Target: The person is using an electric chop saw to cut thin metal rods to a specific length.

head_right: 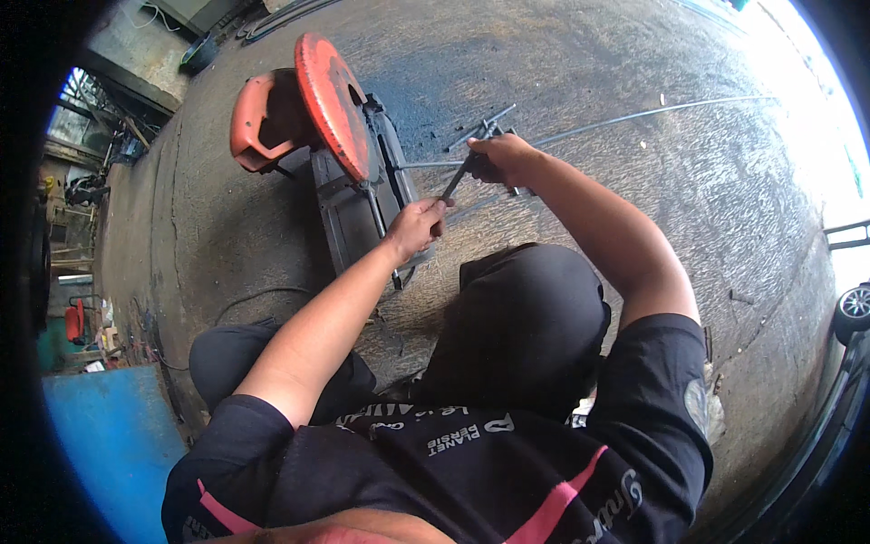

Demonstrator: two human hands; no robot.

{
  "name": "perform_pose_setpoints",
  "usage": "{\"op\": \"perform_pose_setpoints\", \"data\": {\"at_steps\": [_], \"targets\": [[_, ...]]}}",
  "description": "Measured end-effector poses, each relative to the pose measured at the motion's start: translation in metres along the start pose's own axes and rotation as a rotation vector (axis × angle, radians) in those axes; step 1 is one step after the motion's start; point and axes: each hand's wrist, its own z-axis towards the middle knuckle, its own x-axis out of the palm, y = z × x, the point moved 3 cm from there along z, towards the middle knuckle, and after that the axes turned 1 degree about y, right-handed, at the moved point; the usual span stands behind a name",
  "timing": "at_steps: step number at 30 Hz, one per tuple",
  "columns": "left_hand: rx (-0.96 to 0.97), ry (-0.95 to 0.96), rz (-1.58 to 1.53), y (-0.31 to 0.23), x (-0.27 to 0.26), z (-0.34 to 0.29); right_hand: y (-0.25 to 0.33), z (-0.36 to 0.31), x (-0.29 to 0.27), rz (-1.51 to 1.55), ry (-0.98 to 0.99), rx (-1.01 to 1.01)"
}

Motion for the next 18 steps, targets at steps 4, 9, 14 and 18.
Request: {"op": "perform_pose_setpoints", "data": {"at_steps": [4,9,14,18], "targets": [[-0.046,0.150,-0.113,0.001,-0.003,-0.017,0.009,-0.003,-0.008,-0.127,-0.066,0.096],[-0.139,0.250,-0.177,0.028,-0.014,-0.029,-0.005,0.022,-0.014,-0.214,-0.186,0.309],[-0.229,0.192,-0.171,0.081,-0.057,-0.034,-0.068,0.039,0.013,0.007,-0.441,0.173],[-0.249,-0.012,-0.264,0.131,-0.113,-0.050,-0.162,0.040,0.069,0.413,-0.469,0.143]]}}
